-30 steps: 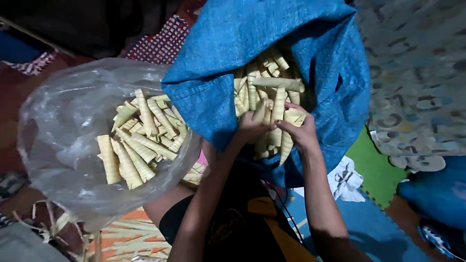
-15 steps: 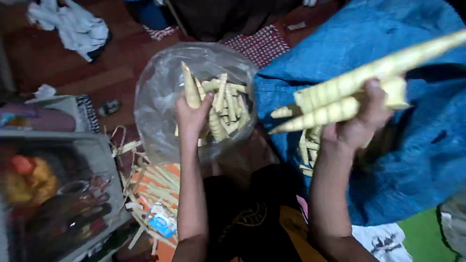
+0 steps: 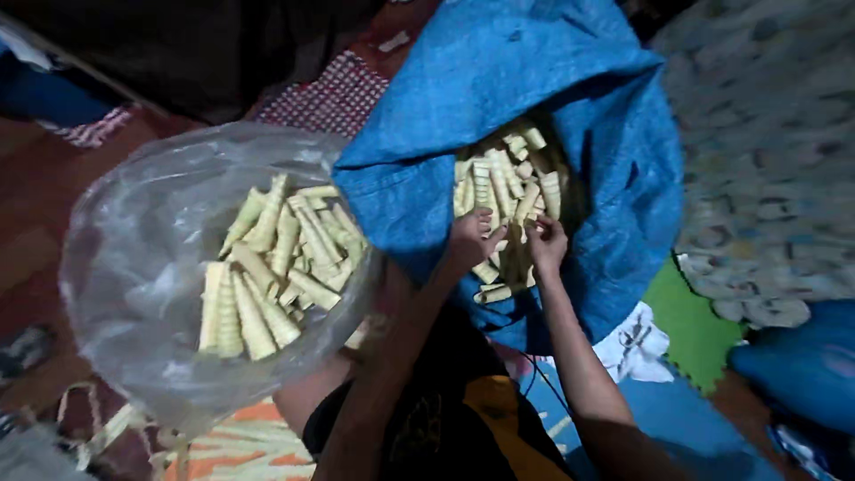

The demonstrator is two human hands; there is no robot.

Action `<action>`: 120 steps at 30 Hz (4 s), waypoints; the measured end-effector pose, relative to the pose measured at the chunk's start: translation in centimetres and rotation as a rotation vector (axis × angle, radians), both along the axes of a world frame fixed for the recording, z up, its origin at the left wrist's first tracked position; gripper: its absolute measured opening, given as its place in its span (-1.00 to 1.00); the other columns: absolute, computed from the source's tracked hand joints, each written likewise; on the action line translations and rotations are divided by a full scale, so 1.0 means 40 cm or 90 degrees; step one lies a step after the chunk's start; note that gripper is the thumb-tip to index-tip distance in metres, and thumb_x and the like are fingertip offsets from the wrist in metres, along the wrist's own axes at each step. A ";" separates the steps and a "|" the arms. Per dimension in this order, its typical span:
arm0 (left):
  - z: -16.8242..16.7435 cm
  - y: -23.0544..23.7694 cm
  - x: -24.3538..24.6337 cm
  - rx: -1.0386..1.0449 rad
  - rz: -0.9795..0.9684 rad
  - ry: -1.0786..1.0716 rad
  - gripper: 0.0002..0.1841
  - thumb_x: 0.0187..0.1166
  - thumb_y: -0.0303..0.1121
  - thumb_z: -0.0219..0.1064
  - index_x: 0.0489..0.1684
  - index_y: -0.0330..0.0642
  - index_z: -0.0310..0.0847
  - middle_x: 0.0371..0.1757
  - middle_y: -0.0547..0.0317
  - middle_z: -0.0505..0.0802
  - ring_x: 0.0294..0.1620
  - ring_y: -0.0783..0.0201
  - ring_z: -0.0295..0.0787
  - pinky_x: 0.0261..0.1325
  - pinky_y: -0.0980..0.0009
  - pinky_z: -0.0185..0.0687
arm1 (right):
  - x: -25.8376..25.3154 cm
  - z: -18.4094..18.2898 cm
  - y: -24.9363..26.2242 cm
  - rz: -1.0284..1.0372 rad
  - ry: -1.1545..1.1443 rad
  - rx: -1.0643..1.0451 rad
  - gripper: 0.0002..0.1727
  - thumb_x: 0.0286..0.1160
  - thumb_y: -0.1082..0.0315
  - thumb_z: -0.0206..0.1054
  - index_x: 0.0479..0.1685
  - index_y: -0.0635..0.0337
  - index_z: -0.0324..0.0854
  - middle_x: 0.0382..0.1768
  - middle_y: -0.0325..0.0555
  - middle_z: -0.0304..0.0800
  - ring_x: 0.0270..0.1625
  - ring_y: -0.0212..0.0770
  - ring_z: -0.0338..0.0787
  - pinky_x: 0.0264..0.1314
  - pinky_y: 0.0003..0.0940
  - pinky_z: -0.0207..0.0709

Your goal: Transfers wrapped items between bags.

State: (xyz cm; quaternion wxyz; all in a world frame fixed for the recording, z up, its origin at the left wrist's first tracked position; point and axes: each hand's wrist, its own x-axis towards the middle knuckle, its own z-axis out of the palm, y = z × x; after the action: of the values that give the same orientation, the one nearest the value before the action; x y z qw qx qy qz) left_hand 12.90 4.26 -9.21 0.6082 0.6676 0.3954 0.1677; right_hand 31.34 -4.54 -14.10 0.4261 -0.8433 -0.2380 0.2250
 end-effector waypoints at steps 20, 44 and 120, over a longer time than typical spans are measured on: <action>-0.007 0.295 0.234 0.092 -0.087 0.605 -0.52 0.64 -0.47 0.26 0.50 -0.54 0.42 0.54 -0.49 0.54 0.56 -0.39 0.49 0.39 -0.31 0.49 | -0.011 0.057 0.303 0.192 -0.061 -0.425 0.07 0.03 0.08 0.78 0.65 0.24 0.29 0.18 0.42 0.73 0.25 0.43 0.73 0.20 0.43 0.54; 0.072 0.103 0.055 -0.437 0.050 0.053 -0.21 0.55 -0.14 0.47 0.71 -0.32 0.21 0.46 -0.29 0.63 0.42 -0.07 0.61 0.45 -0.04 0.55 | -0.022 0.188 -0.110 -0.023 0.361 0.357 -0.62 0.76 0.37 0.07 0.49 0.10 0.26 0.06 -0.27 0.78 0.02 -0.36 0.83 0.11 -0.33 0.79; 0.091 -0.137 -0.428 -0.153 0.465 -0.288 -0.57 0.63 -0.45 0.32 0.48 -0.20 0.47 0.07 0.10 0.93 0.05 0.20 0.91 0.17 0.29 0.84 | 0.083 -0.092 0.062 0.275 -0.048 -0.284 -0.14 0.09 0.24 0.76 0.52 0.29 0.53 0.36 0.44 0.65 0.45 0.42 0.61 0.48 0.46 0.40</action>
State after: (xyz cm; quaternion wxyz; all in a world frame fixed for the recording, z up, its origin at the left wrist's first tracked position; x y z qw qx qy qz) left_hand -4.22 -1.22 -5.57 0.6533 0.3552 0.4792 0.4664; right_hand 34.66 -2.05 -17.77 0.1636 -0.8537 -0.3717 0.3259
